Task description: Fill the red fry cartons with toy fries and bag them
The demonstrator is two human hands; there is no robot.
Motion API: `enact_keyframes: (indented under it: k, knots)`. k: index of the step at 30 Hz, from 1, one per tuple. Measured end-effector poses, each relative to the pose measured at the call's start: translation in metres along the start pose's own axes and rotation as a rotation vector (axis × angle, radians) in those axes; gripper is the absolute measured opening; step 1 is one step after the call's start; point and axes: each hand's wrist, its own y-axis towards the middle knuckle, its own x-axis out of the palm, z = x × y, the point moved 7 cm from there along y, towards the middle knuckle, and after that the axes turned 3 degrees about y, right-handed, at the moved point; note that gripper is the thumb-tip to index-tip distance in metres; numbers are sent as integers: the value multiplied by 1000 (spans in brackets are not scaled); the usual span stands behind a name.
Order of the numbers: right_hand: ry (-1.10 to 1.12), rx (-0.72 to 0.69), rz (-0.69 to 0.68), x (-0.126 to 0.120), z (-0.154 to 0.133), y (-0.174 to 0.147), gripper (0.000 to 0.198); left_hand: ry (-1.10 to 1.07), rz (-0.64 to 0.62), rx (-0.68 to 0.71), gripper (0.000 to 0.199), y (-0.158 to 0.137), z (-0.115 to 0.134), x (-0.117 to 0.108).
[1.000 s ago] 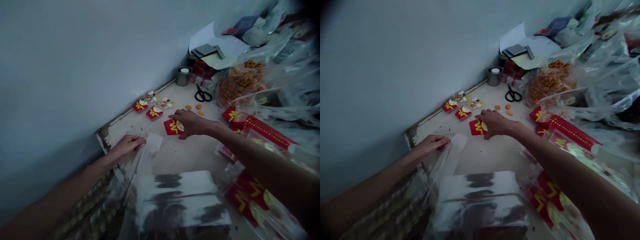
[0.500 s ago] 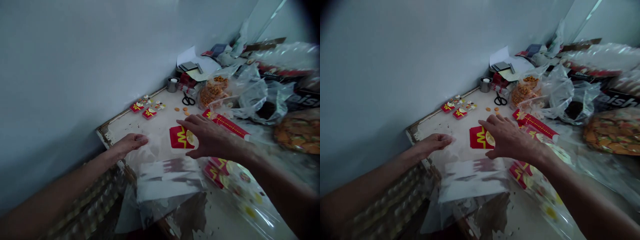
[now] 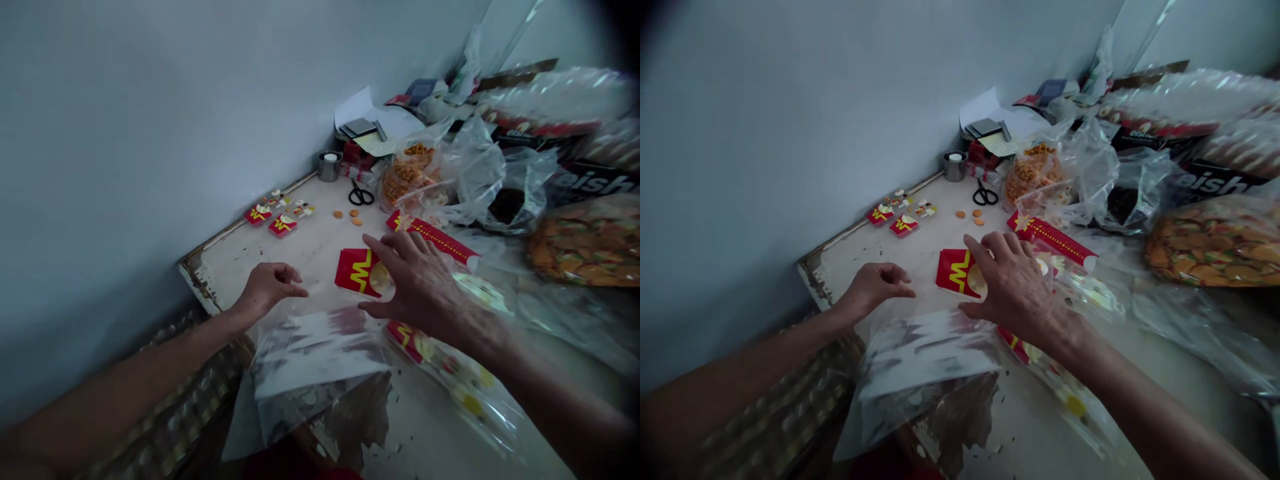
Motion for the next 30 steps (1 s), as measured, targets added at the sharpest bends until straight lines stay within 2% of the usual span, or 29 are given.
enact_keyframes:
  k: [2,5,14,19,22,27,30]
  knots:
    - [-44,30,28,1,-2,-3,98,43,36,42,47,-1,6,5]
    - [-92,41,33,9,-2,-8,96,55,20,98,50,-5,17,11]
    - [-85,106,19,34,-12,-17,92,67,-190,118,52,-21,21,31]
    - [-39,114,10,41,-24,-16,95,-121,-199,89,58,-9,22,28]
    - [-36,119,14,44,-21,-16,98,-249,-189,47,54,1,18,23]
    - [-8,102,-47,53,-26,-10,102,-360,-216,-2,44,9,12,24]
    - [34,66,-72,56,-34,-6,98,-364,-182,12,46,14,14,17]
